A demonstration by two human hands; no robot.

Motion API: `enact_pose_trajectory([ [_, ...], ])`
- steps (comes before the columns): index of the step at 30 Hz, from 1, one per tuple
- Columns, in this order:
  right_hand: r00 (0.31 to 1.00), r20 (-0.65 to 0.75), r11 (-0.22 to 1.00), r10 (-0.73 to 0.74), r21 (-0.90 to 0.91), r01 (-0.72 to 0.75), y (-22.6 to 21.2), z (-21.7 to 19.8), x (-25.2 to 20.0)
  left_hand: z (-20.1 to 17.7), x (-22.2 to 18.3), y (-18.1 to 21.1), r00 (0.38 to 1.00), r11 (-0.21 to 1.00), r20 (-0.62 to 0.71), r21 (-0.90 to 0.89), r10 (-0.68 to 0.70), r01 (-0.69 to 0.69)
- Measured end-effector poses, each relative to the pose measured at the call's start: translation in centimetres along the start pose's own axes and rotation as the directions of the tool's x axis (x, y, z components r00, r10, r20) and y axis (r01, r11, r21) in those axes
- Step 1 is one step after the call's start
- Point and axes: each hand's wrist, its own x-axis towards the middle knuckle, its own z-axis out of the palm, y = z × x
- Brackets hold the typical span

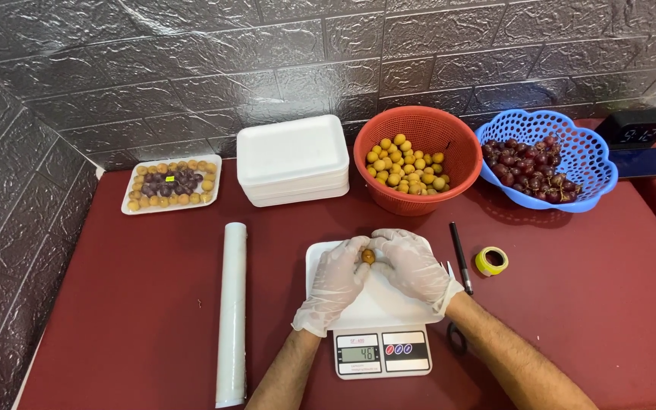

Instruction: Arranging and weighing small yellow fruits by transferring them from a basket to a tray on a digital scale.

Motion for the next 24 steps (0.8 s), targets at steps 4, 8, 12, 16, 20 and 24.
enact_pose_trajectory([
  [4,1.0,-0.003,0.999,0.002,0.033,-0.002,0.0,0.0,0.1,0.3,-0.1,-0.4,0.999,0.999,-0.024,0.022,0.027,-0.026],
  [8,1.0,0.001,0.999,0.004,0.05,-0.004,-0.3,-0.6,-0.1,0.3,0.0,-0.7,0.998,0.999,-0.041,0.006,0.051,-0.051],
  [12,0.999,0.036,0.999,0.024,0.035,-0.025,-0.8,-1.7,-0.4,0.2,0.1,-0.8,0.997,0.997,-0.04,0.037,0.072,-0.07],
  [16,0.998,-0.053,0.991,-0.032,0.129,0.039,1.0,-0.4,-0.5,-0.2,0.0,-0.8,0.996,0.997,-0.054,0.024,0.074,-0.073],
  [20,0.987,-0.157,0.97,-0.043,0.23,0.078,1.6,-2.1,-1.1,-1.8,0.8,0.1,0.986,0.985,-0.096,0.115,0.136,-0.125],
  [24,0.976,-0.211,0.958,0.048,0.287,0.015,3.9,-4.7,-0.8,-3.8,3.2,2.1,0.967,0.981,-0.171,0.08,0.189,-0.177],
])
